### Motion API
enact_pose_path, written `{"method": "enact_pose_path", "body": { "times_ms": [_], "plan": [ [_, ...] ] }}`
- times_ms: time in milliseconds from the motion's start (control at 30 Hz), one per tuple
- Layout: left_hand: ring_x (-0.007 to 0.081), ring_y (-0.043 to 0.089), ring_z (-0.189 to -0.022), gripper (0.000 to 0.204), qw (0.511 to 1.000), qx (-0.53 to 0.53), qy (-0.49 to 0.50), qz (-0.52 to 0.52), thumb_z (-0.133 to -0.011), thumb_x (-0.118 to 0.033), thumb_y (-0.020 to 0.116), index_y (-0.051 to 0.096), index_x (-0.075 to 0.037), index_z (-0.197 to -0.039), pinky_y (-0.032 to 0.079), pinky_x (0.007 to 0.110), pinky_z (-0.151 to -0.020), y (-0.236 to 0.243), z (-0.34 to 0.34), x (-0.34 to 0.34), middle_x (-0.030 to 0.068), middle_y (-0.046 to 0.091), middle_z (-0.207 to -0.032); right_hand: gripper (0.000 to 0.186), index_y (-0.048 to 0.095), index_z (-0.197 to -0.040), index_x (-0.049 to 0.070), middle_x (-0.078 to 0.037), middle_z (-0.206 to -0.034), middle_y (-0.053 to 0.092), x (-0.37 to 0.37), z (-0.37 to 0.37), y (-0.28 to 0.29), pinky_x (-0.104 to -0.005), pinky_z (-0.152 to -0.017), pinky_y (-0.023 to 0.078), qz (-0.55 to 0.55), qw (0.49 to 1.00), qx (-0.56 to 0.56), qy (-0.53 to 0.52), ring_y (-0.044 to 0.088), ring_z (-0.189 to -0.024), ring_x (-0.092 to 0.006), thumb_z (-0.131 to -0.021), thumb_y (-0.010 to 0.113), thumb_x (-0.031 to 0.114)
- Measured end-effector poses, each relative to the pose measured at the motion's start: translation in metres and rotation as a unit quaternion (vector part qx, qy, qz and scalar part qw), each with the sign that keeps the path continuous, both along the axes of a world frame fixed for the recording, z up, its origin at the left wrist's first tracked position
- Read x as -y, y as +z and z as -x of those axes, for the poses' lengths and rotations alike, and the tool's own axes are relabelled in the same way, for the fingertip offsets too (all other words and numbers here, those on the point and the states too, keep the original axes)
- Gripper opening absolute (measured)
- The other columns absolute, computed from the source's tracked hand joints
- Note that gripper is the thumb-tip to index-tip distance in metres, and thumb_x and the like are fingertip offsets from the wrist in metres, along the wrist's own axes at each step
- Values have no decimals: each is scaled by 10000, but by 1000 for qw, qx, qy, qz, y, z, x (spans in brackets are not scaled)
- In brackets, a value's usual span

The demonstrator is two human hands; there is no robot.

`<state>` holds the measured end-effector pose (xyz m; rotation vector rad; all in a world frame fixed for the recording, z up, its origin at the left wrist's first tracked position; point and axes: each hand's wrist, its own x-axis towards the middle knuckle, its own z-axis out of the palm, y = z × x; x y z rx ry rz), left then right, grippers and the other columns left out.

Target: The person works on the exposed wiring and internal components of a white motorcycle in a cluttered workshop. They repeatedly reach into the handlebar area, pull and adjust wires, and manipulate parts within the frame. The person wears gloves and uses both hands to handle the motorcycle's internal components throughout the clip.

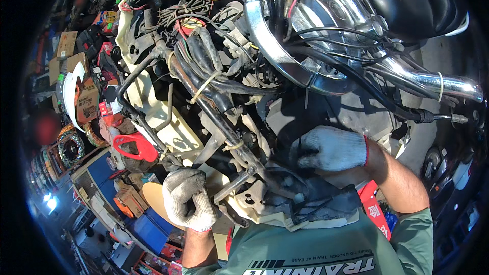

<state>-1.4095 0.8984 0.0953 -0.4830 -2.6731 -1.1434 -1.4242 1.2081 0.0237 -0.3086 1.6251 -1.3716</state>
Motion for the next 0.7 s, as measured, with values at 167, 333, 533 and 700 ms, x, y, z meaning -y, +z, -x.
{"method": "enact_pose_path", "body": {
  "times_ms": [167, 333, 533, 700],
  "plan": [
    [294, 638, -772, 142, 1000, -20, 5, -7, -738, 42, 583, 651, 19, -860, 526, 413, -747, -2, 3, -1, 169, 661, -841, 237, 708, -1091, 49, -189, -969, 709, 5, -14, -6, -438, -865, 526, -139, 982, -115, -58, 680, -925, -357, -908, 644, 185],
    [275, 606, -887, 86, 1000, 1, 6, 9, -821, 29, 577, 620, 45, -894, 525, 387, -784, -1, -1, 2, 171, 633, -925, 248, 700, -1054, 10, -233, -991, 701, 6, -14, -21, -484, -881, 530, 30, 991, -60, -119, 672, -951, -412, -908, 631, 198],
    [295, 627, -863, 130, 998, -12, 54, 0, -783, 71, 533, 628, 52, -870, 512, 411, -833, -7, -5, 0, 189, 655, -902, 213, 713, -932, 4, -245, -942, 698, 10, -18, -25, -469, -881, 526, -65, 986, -103, -109, 673, -942, -413, -895, 612, 188],
    [285, 617, -933, 103, 998, -5, 55, -3, -887, 27, 562, 632, 70, -949, 519, 395, -866, -10, -4, 1, 189, 647, -981, 290, 698, -947, -14, -258, -923, 691, 4, -17, -21, -493, -836, 527, -58, 987, -128, -74, 676, -896, -434, -913, 579, 249]
  ]
}}
